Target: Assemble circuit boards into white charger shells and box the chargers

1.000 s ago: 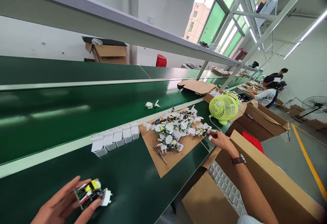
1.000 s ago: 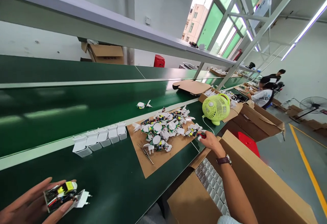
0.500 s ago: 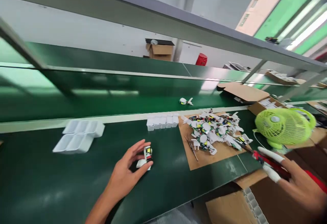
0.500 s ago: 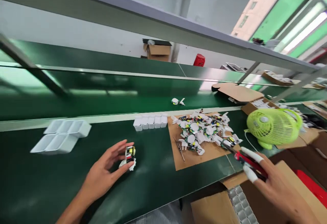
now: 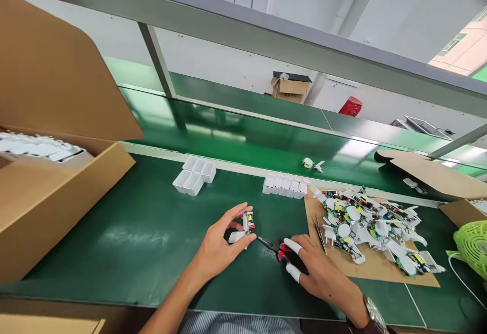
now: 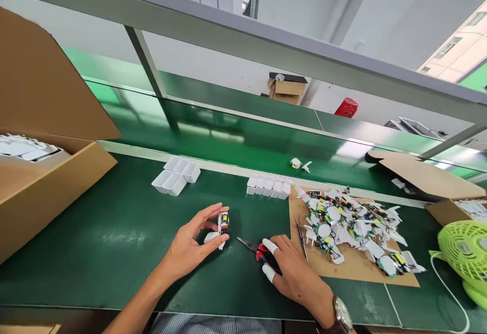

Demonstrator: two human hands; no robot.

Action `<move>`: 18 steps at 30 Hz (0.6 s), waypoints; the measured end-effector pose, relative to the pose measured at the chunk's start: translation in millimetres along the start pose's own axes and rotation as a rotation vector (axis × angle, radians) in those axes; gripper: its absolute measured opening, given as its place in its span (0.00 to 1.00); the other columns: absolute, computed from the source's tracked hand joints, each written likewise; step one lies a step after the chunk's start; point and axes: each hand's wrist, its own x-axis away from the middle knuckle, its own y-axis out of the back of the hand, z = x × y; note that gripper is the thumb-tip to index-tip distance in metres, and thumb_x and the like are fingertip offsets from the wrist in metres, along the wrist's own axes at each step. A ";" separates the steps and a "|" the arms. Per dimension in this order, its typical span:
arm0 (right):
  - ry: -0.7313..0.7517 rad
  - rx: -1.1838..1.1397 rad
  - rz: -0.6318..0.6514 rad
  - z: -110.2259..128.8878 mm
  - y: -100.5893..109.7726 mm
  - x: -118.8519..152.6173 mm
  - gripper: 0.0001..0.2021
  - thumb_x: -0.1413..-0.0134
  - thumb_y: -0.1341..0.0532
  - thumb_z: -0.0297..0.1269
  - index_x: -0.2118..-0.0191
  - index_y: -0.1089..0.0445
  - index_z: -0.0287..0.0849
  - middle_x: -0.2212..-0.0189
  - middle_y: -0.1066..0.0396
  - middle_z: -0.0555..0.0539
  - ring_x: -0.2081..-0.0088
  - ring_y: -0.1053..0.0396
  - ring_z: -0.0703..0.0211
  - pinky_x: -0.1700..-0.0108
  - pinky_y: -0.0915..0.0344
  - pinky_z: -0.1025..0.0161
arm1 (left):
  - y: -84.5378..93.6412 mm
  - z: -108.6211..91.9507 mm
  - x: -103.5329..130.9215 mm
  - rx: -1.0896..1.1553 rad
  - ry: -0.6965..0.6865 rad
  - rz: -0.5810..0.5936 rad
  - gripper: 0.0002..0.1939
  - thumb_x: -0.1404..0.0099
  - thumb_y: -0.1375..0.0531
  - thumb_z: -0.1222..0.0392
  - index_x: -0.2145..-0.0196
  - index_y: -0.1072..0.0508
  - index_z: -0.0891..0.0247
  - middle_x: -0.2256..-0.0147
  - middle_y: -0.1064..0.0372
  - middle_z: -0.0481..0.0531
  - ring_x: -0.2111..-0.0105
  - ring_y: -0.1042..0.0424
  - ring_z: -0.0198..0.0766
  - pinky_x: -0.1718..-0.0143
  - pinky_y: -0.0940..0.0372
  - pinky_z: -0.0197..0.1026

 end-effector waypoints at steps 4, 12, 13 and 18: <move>0.055 0.131 -0.118 -20.4 30.5 -24.5 0.25 0.31 0.42 0.36 0.32 0.43 0.47 0.36 0.36 0.36 0.36 0.36 0.42 0.37 0.32 0.39 | 7.3 14.7 3.7 0.098 -0.012 -0.074 0.28 0.36 0.32 0.51 0.39 0.31 0.54 0.45 0.23 0.57 0.67 0.22 0.37 0.61 0.20 0.46; -0.303 0.367 -0.111 -101.7 124.4 -138.5 0.26 0.38 0.44 0.28 0.35 0.37 0.38 0.35 0.36 0.35 0.33 0.41 0.43 0.31 0.43 0.46 | 12.2 35.7 3.9 -0.167 -0.238 -0.216 0.25 0.34 0.34 0.50 0.41 0.30 0.54 0.51 0.20 0.53 0.69 0.21 0.36 0.63 0.21 0.39; -0.336 0.391 -0.076 -110.1 128.4 -155.4 0.24 0.39 0.44 0.27 0.37 0.35 0.36 0.37 0.34 0.34 0.34 0.39 0.42 0.32 0.42 0.47 | 13.7 35.9 4.0 -0.218 -0.282 -0.227 0.25 0.34 0.33 0.50 0.42 0.29 0.54 0.53 0.19 0.52 0.69 0.21 0.36 0.63 0.21 0.38; -0.445 0.486 0.081 -130.2 119.5 -223.6 0.16 0.34 0.37 0.37 0.45 0.29 0.37 0.47 0.27 0.38 0.47 0.28 0.47 0.43 0.31 0.47 | 19.8 37.1 4.1 -0.330 -0.447 -0.262 0.25 0.33 0.34 0.51 0.41 0.29 0.54 0.57 0.18 0.50 0.68 0.19 0.36 0.66 0.23 0.33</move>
